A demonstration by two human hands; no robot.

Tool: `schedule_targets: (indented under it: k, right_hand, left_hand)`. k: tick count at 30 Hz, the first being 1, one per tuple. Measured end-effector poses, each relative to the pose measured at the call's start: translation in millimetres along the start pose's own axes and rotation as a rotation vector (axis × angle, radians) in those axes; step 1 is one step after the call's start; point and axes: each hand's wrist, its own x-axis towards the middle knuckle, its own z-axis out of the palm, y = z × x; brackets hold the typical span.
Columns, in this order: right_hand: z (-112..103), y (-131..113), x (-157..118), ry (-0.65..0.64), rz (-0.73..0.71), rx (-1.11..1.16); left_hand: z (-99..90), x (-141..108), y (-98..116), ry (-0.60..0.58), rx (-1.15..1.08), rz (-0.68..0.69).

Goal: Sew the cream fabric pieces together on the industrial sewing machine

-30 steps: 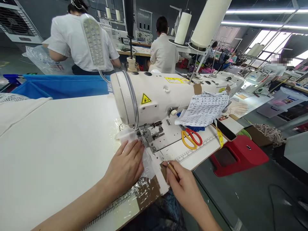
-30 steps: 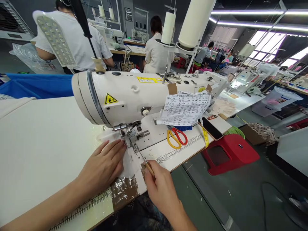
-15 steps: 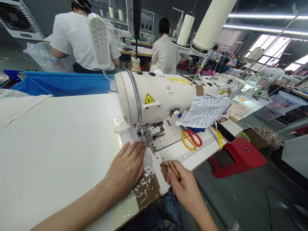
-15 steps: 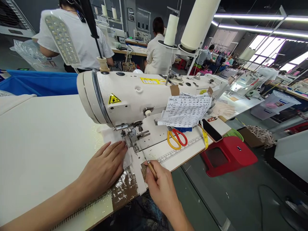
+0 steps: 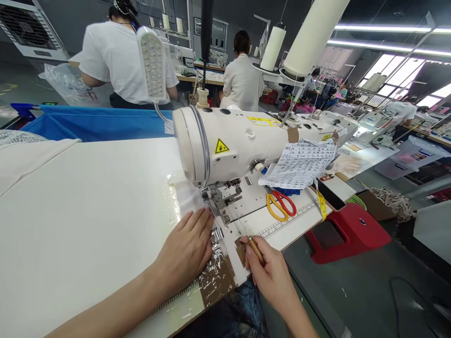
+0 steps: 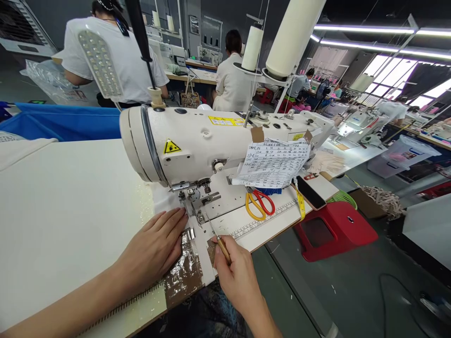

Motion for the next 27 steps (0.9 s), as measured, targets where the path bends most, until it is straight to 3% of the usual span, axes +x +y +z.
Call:
schedule_targets:
  k: [11, 16, 21, 27]
  right_hand:
    - [1.0, -3.0, -1.1, 0.024, -0.011, -0.049]
    - [8.6, -5.6, -1.0, 0.110, -0.050, -0.110]
    - [21.2, -14.0, 6.7, 0.157, -0.243, -0.147]
    - [39.2, -23.0, 25.8, 0.064, -0.504, -0.300]
  left_hand:
    - [5.1, -1.9, -3.2, -0.015, -0.034, -0.007]
    - [7.1, -0.2, -9.4, -0.029, -0.046, -0.021]
    - [5.6, 5.8, -15.0, -0.068, -0.099, -0.068]
    - [7.8, 9.6, -21.1, -0.091, -0.172, -0.116]
